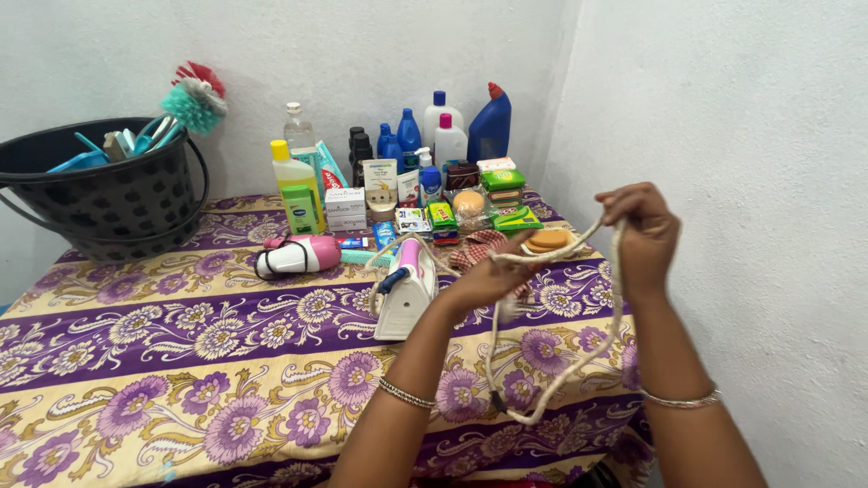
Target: The person wipes the surface of a white electric iron with a red and white checkered cloth. They then wrap the iron's power cord around the body of the iron. Finally, they remove a mop, a scrub brush, and a blue cup from a black bucket and place them on the table.
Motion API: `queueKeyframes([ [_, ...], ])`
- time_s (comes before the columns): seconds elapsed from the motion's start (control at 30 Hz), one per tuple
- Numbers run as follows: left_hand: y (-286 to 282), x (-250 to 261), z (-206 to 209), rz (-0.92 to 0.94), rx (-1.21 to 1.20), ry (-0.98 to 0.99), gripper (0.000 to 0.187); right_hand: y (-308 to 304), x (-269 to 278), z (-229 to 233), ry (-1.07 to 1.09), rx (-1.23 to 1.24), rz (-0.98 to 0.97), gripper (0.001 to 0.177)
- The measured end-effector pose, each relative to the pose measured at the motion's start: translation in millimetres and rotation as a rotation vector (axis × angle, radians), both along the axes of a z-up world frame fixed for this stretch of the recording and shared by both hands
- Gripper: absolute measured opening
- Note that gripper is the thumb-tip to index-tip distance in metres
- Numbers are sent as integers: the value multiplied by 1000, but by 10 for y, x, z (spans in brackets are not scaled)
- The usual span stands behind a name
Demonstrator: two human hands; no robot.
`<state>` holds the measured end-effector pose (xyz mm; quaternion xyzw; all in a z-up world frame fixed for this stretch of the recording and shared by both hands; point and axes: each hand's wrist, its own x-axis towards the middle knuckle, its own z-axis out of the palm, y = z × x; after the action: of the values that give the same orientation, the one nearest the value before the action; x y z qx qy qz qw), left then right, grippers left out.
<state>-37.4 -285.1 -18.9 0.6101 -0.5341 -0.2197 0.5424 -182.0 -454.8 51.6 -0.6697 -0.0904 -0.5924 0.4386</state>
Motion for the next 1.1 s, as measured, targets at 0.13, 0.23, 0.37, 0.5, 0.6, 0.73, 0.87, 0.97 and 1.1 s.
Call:
queueKeyframes([
  [0.13, 244, -334, 233, -255, -121, -41, 99, 288, 404, 22, -86, -35, -136, 32],
  [0.23, 354, -464, 209, -202, 46, -37, 118, 515, 630, 126, -153, -14, -134, 30],
  [0.37, 541, -464, 119, -40, 14, -149, 97, 672, 768, 269, -86, -25, -33, 27],
  [0.5, 892, -430, 219, 133, -63, -26, 43, 799, 909, 257, 1, 85, 308, 19],
  [0.6, 1273, -339, 384, 289, -233, 52, 42, 734, 1103, 48, 172, 112, 327, 25],
  [0.73, 1765, -9, 554, 583, -386, 233, 37, 503, 1555, -582, 620, 21, 71, 39],
  [0.87, 2302, 268, 537, 703, -505, 218, 34, 417, 1820, -1292, 893, -54, 172, 49],
  [0.97, 2482, 468, 443, 843, -516, 188, 32, 511, 1949, -1457, 1001, 3, 255, 53],
  [1.1, 2556, 654, 265, 904, -453, 210, 32, 707, 2053, -1391, 971, -51, 312, 61],
])
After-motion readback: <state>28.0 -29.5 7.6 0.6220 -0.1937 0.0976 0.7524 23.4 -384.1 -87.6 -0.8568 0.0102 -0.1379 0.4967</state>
